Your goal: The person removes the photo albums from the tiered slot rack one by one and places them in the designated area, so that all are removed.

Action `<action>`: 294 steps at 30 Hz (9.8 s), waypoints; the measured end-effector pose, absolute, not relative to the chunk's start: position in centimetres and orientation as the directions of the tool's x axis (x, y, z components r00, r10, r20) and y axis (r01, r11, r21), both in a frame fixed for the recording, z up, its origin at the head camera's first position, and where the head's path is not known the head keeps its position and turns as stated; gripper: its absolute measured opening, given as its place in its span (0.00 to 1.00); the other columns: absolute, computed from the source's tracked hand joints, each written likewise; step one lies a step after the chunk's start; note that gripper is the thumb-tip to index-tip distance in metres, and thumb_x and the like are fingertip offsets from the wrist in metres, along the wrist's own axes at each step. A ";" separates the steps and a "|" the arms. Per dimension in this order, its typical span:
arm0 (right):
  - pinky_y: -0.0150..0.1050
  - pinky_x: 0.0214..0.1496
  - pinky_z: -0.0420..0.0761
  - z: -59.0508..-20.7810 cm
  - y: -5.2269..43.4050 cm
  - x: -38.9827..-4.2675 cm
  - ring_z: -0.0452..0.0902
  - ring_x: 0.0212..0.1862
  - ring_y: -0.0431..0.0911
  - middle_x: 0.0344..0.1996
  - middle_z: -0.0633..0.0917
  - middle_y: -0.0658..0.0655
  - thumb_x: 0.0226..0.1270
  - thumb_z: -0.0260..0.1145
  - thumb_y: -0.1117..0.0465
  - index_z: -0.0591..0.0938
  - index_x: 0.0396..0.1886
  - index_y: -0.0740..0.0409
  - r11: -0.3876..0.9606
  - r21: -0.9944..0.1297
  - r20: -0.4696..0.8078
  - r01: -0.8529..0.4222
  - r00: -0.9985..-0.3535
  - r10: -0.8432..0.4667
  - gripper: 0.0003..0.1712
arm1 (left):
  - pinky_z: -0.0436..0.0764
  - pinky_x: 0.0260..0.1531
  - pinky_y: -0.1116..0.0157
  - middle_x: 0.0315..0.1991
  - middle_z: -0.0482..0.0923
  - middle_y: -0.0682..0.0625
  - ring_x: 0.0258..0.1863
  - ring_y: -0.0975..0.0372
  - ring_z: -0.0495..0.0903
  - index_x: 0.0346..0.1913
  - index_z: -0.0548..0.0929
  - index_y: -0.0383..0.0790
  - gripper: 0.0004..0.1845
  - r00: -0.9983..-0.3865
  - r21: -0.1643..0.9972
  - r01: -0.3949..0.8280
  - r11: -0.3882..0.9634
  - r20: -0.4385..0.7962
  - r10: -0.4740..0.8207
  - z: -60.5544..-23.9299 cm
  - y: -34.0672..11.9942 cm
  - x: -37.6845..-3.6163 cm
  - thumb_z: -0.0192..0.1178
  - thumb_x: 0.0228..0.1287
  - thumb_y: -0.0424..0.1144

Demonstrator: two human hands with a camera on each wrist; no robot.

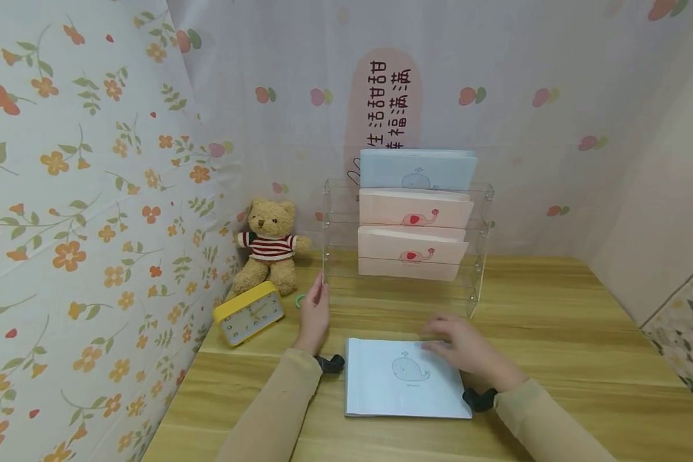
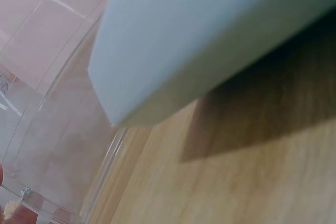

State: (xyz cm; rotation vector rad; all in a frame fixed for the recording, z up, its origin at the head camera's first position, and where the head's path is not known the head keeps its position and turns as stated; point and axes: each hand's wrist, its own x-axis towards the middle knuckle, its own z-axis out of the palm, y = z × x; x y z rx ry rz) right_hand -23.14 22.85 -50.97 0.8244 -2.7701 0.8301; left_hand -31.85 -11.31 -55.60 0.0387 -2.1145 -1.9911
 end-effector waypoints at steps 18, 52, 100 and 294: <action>0.63 0.70 0.82 -41.9 25.2 -28.3 0.80 0.62 0.68 0.63 0.80 0.74 0.77 0.76 0.59 0.75 0.68 0.74 0.678 -0.628 0.572 -0.382 -0.818 0.069 0.31 | 0.74 0.81 0.49 0.83 0.70 0.43 0.82 0.48 0.72 0.85 0.69 0.54 0.27 -0.971 0.986 0.148 0.075 0.159 -0.180 -55.5 -11.4 -32.0 0.53 0.90 0.44; 0.67 0.80 0.73 -39.8 22.8 -33.2 0.76 0.71 0.61 0.65 0.85 0.64 0.73 0.80 0.54 0.85 0.68 0.54 0.573 -0.767 0.353 -0.288 -0.936 0.001 0.27 | 0.74 0.81 0.51 0.85 0.68 0.46 0.83 0.50 0.69 0.85 0.68 0.56 0.27 -0.975 0.989 0.137 0.053 0.145 -0.167 -55.7 -11.4 -32.0 0.53 0.90 0.45; 0.21 0.37 0.75 -37.8 20.2 -27.5 0.73 0.44 0.34 0.35 0.75 0.40 0.64 0.85 0.63 0.95 0.50 0.60 0.490 -0.758 0.614 -0.430 -0.724 0.314 0.16 | 0.73 0.82 0.49 0.83 0.70 0.47 0.83 0.50 0.70 0.85 0.69 0.58 0.27 -0.972 0.988 0.139 0.062 0.148 -0.183 -55.8 -11.3 -31.9 0.54 0.90 0.46; 0.71 0.87 0.62 -31.8 21.8 -35.5 0.63 0.85 0.65 0.81 0.76 0.62 0.81 0.72 0.48 0.85 0.69 0.51 0.649 -0.742 0.229 -0.168 -0.973 0.010 0.24 | 0.72 0.83 0.48 0.84 0.70 0.47 0.84 0.49 0.69 0.85 0.69 0.61 0.27 -0.974 0.990 0.136 0.048 0.142 -0.177 -56.0 -11.5 -32.0 0.53 0.90 0.46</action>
